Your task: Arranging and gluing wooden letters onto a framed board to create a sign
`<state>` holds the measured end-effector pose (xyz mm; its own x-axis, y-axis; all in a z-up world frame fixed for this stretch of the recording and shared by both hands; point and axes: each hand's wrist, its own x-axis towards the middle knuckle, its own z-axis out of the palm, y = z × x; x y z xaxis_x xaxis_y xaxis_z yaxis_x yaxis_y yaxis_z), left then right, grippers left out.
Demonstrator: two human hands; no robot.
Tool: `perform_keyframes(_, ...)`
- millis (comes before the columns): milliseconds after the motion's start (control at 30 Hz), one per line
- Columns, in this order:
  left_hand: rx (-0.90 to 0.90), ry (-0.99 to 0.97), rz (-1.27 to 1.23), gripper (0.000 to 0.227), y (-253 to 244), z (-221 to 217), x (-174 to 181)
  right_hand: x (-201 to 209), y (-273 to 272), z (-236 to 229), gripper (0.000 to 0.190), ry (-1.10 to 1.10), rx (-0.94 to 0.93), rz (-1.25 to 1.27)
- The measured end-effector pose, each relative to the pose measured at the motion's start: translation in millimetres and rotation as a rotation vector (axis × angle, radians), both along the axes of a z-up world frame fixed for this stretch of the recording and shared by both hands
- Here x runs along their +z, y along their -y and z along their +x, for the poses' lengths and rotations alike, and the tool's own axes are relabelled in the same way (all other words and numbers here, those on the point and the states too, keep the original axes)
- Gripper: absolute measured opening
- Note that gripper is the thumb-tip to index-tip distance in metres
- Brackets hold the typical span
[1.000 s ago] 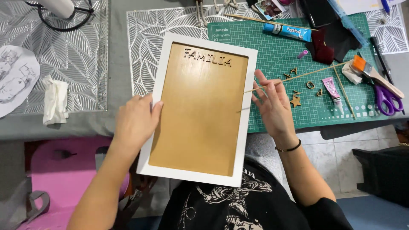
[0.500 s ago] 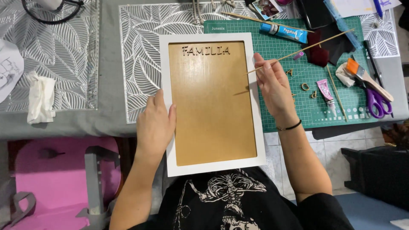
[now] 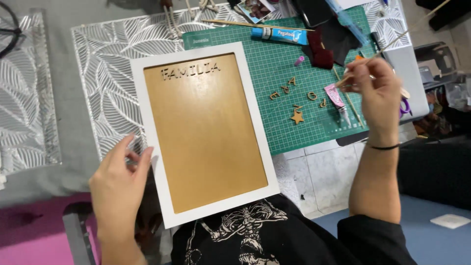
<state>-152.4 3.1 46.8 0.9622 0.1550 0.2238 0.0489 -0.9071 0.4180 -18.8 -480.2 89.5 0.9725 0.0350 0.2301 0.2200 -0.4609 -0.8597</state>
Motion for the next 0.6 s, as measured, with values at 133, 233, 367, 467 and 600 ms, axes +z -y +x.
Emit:
perform_keyframes(133, -0.055, 0.102, -0.090, 0.011, 1, -28, -4, 14, 71, 12, 0.025, 0.132, -0.097, -0.259)
perform_keyframes(233, 0.042, 0.085, -0.265, 0.010, 8, -54, -17, -1, 120, 32, 0.028, 0.303, -0.157, -0.648)
perform_keyframes(367, 0.222, 0.007, -0.322, 0.019, 16, -76, -35, -31, 169, 85, 0.004, 0.361, -0.272, -0.993)
perform_keyframes(467, 0.313, -0.179, -0.320, 0.040, 9, -90, -45, -52, 185, 120, 0.004, 0.354, -0.279, -1.113)
perform_keyframes(600, 0.258, -0.224, -0.589, 0.066, -43, -129, -123, -75, 197, 149, 0.008, 0.307, -0.273, -1.201)
